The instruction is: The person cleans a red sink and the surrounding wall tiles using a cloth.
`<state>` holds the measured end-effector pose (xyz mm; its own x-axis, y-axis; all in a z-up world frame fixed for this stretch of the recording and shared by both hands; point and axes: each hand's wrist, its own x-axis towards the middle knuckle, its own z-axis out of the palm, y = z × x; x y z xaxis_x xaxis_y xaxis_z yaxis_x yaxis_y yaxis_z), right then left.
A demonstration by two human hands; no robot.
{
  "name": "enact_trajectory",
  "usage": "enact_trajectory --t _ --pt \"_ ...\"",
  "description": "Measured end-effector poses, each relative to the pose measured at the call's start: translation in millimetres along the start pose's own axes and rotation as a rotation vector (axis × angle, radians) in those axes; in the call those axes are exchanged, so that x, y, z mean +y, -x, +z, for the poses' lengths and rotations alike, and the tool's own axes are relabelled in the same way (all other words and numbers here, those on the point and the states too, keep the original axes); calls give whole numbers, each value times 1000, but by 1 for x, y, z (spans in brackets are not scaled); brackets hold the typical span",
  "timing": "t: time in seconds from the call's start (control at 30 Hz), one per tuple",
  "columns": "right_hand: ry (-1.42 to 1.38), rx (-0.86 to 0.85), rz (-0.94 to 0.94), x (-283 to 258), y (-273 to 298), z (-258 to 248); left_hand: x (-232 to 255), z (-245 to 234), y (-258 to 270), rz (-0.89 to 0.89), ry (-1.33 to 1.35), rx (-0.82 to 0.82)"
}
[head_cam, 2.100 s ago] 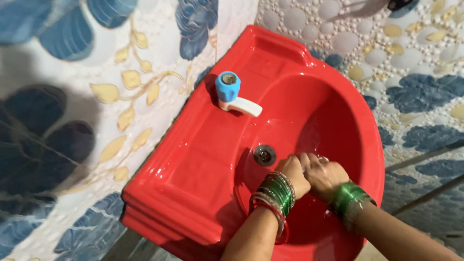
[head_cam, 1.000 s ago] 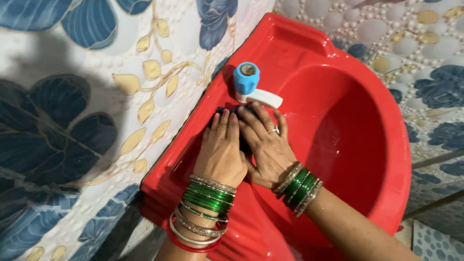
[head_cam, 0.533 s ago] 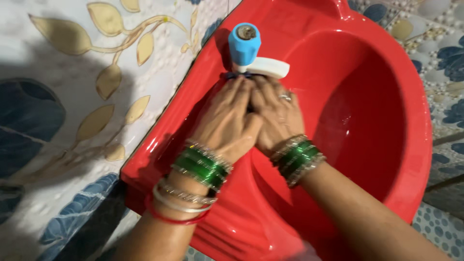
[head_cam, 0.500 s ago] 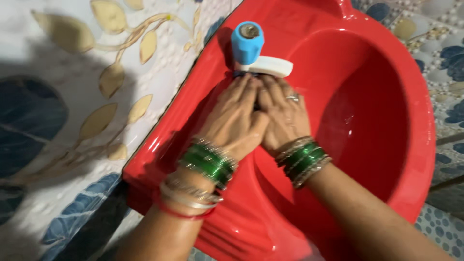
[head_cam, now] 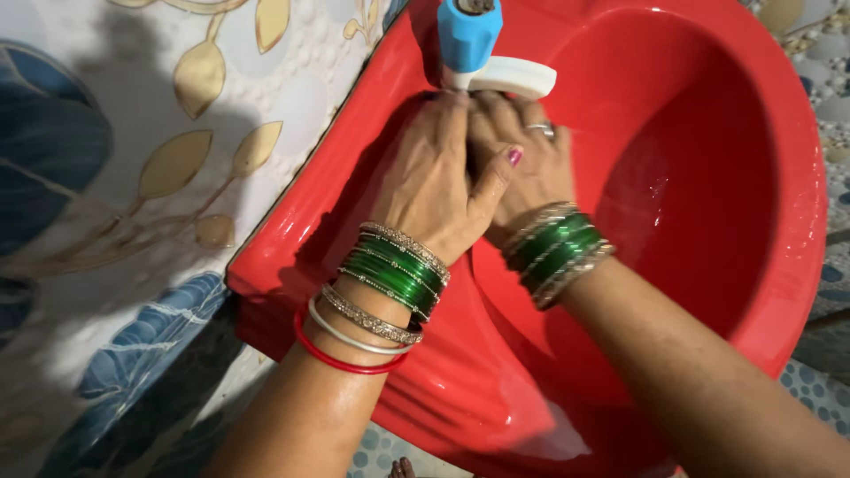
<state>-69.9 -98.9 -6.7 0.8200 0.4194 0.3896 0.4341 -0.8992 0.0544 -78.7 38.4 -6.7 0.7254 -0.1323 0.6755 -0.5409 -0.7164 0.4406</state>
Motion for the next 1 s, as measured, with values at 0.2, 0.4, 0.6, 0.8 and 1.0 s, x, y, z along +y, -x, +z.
enact_trajectory --t 0.2,0.4,0.6,0.8,1.0 --pt "-46 -51 146 -11 -6 -2 0 2 -3 -160 263 -95" --pt "-95 10 66 -16 -6 5 -1 -2 -1 -265 88 -80" --pt "-64 23 152 -8 -7 7 -13 13 -2 -11 161 -9" --pt "-75 77 151 -15 -9 15 -9 7 -4 -105 23 7" --pt "-247 -32 101 -11 4 -4 4 -6 -13 -198 -102 -80"
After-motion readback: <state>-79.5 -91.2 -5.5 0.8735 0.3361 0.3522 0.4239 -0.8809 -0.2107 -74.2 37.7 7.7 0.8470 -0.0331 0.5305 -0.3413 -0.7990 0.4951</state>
